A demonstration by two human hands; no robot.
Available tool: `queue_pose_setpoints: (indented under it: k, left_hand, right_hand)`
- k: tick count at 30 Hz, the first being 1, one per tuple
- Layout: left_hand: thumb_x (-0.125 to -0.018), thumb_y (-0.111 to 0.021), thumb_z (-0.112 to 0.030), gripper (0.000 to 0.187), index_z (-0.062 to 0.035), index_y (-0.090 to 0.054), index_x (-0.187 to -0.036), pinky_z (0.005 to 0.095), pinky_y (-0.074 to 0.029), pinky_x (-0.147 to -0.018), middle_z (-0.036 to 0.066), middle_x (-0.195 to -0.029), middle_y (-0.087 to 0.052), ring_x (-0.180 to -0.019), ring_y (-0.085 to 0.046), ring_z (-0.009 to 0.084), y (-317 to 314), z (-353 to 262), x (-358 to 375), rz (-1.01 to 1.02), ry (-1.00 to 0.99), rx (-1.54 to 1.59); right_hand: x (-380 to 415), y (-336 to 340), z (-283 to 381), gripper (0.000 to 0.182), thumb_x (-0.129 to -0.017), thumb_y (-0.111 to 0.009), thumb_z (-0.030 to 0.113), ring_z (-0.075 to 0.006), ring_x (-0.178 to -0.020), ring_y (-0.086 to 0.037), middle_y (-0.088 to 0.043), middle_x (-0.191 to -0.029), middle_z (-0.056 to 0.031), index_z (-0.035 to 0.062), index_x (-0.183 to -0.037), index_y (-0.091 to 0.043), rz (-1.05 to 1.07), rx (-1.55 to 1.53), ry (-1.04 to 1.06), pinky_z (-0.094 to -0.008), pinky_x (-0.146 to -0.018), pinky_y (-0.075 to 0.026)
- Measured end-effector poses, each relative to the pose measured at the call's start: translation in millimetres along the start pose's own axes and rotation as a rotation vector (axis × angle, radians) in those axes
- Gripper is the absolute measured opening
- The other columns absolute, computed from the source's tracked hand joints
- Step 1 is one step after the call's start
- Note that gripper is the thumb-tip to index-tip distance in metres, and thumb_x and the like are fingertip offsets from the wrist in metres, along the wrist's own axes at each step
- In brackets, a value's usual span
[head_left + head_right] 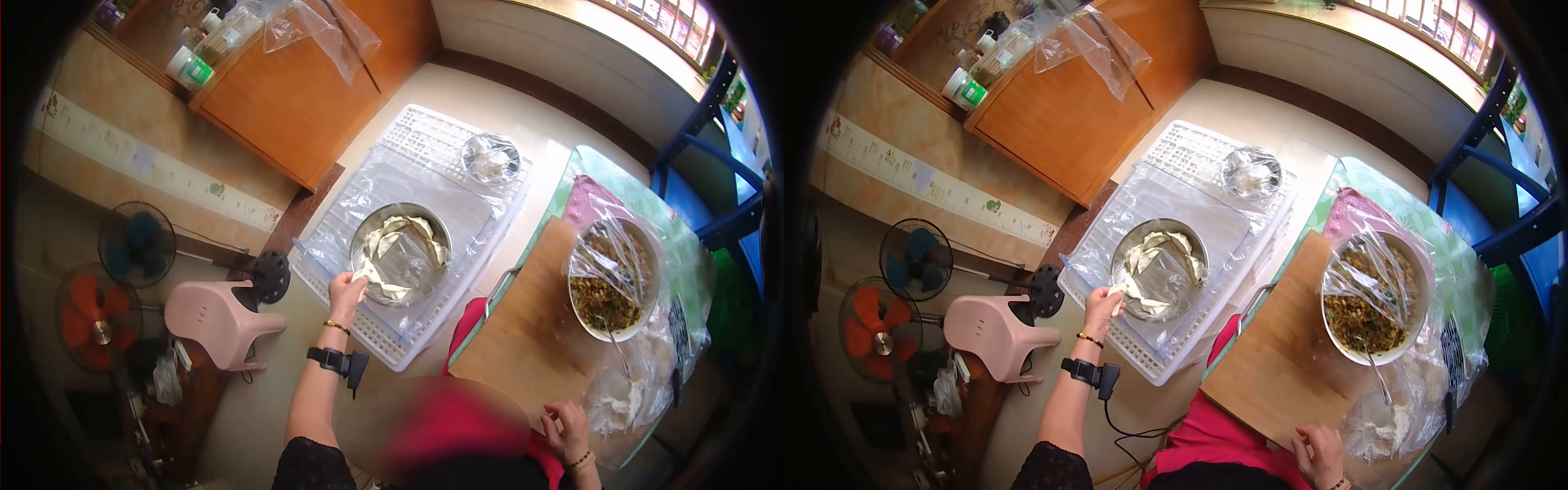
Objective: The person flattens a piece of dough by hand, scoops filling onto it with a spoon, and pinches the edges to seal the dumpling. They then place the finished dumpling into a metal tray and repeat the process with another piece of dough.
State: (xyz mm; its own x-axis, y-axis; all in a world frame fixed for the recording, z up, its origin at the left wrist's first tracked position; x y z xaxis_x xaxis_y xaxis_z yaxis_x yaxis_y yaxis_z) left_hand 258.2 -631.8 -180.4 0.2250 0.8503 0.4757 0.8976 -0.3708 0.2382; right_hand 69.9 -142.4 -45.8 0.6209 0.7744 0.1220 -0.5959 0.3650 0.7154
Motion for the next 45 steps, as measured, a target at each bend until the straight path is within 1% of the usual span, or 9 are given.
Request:
queue_pose_setpoints:
  k: [5, 12, 23, 29, 34, 38, 40, 41, 45]
  left_hand:
    - [-0.081, -0.074, -0.011, 0.018, 0.0013, -0.064, -0.088, 0.0270, -0.052, -0.049, 0.009, -0.078, -0.067, -0.062, -0.066, 0.0147, -7.5, 11.7, -40.8, -0.049, -0.127, -0.235]
    - [-0.074, -0.077, -0.008, 0.020, 0.0051, -0.063, -0.079, 0.0302, -0.056, -0.047, 0.009, -0.069, -0.064, -0.059, -0.065, 0.0149, -37.3, 20.2, -43.2, -0.064, 0.121, -0.055]
    - [-0.075, -0.075, -0.016, 0.023, 0.0041, -0.066, -0.071, 0.0284, -0.056, -0.046, 0.013, -0.068, -0.069, -0.055, -0.068, 0.0181, -40.7, 21.1, -58.7, -0.114, 0.151, -0.462]
    - [-0.073, -0.076, -0.024, 0.026, 0.0005, -0.066, -0.071, 0.0350, -0.055, -0.057, 0.015, -0.069, -0.069, -0.057, -0.068, 0.0247, -43.1, 15.7, -62.7, -0.108, 0.103, -0.733]
    - [-0.069, -0.078, -0.029, 0.027, -0.0043, -0.067, -0.073, 0.0395, -0.054, -0.071, 0.015, -0.074, -0.070, -0.076, -0.068, 0.0339, -41.5, 21.4, -73.2, -0.166, -0.084, -0.919]
    - [-0.070, -0.077, -0.031, 0.027, -0.0051, -0.068, -0.073, 0.0382, -0.054, -0.067, 0.014, -0.068, -0.068, -0.068, -0.069, 0.0306, -34.9, 14.8, -72.3, -0.193, -0.151, -0.871]
    - [-0.072, -0.075, -0.034, 0.030, -0.0048, -0.067, -0.070, 0.0362, -0.053, -0.061, 0.012, -0.063, -0.067, -0.056, -0.067, 0.0256, -35.6, -6.6, -54.0, -0.195, 0.039, -0.730]
    - [-0.076, -0.072, -0.035, 0.032, -0.0044, -0.065, -0.066, 0.0339, -0.052, -0.056, 0.011, -0.060, -0.066, -0.048, -0.064, 0.0205, -31.2, -11.3, -55.2, -0.232, -0.024, -0.711]
    - [-0.078, -0.071, -0.037, 0.036, -0.0033, -0.064, -0.065, 0.0312, -0.052, -0.053, 0.009, -0.056, -0.064, -0.048, -0.064, 0.0185, -15.6, -18.7, -57.7, -0.245, 0.030, -0.686]
  right_hand:
    - [-18.9, -8.4, -6.2, 0.013, -0.076, -0.068, 0.008, -0.0273, -0.071, -0.059, -0.060, -0.075, -0.0084, 0.0058, -0.087, -0.062, 0.035, -0.016, -0.040, -0.0380, -0.066, -0.043]
    - [-35.9, -11.5, -13.3, 0.010, -0.078, -0.067, 0.009, -0.0303, -0.073, -0.060, -0.062, -0.078, -0.0108, 0.0056, -0.087, -0.063, 0.048, -0.054, -0.093, -0.0390, -0.066, -0.045]
    - [-44.3, -14.1, -24.9, 0.009, -0.080, -0.066, 0.012, -0.0335, -0.078, -0.060, -0.064, -0.083, -0.0127, 0.0058, -0.087, -0.064, 0.063, -0.124, -0.152, -0.0399, -0.070, -0.046]
    - [-42.4, -16.5, -33.8, 0.010, -0.080, -0.066, 0.013, -0.0328, -0.079, -0.061, -0.065, -0.084, -0.0125, 0.0058, -0.087, -0.065, 0.083, -0.138, -0.191, -0.0399, -0.072, -0.046]
    - [-40.2, -14.5, -35.0, 0.010, -0.080, -0.066, 0.012, -0.0327, -0.079, -0.061, -0.065, -0.084, -0.0126, 0.0060, -0.087, -0.065, 0.073, -0.131, -0.191, -0.0399, -0.072, -0.046]
    - [-39.4, -13.5, -34.9, 0.009, -0.079, -0.066, 0.012, -0.0324, -0.079, -0.061, -0.065, -0.083, -0.0124, 0.0060, -0.087, -0.065, 0.070, -0.131, -0.192, -0.0397, -0.071, -0.046]
    - [-37.6, -13.6, -35.7, 0.009, -0.079, -0.066, 0.010, -0.0321, -0.078, -0.061, -0.064, -0.082, -0.0123, 0.0059, -0.087, -0.065, 0.073, -0.135, -0.203, -0.0395, -0.071, -0.046]
    - [-36.8, -14.2, -36.0, 0.009, -0.079, -0.066, 0.010, -0.0321, -0.078, -0.061, -0.064, -0.082, -0.0123, 0.0059, -0.087, -0.065, 0.076, -0.135, -0.204, -0.0395, -0.071, -0.046]
    - [-37.1, -13.0, -33.7, 0.009, -0.078, -0.066, 0.009, -0.0320, -0.077, -0.060, -0.064, -0.082, -0.0122, 0.0053, -0.087, -0.065, 0.056, -0.139, -0.172, -0.0393, -0.069, -0.046]
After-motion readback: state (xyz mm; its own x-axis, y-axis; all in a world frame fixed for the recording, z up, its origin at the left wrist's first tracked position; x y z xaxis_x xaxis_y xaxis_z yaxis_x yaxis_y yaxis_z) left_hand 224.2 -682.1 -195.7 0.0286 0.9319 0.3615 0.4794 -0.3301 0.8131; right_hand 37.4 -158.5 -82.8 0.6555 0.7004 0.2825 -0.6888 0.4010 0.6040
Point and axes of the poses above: each hand's wrist, its own x-axis away from the middle knuckle, its own y-axis out of the back of the hand, z = x × y, the point moved 7 cm from there along -x, towards the middle knuckle
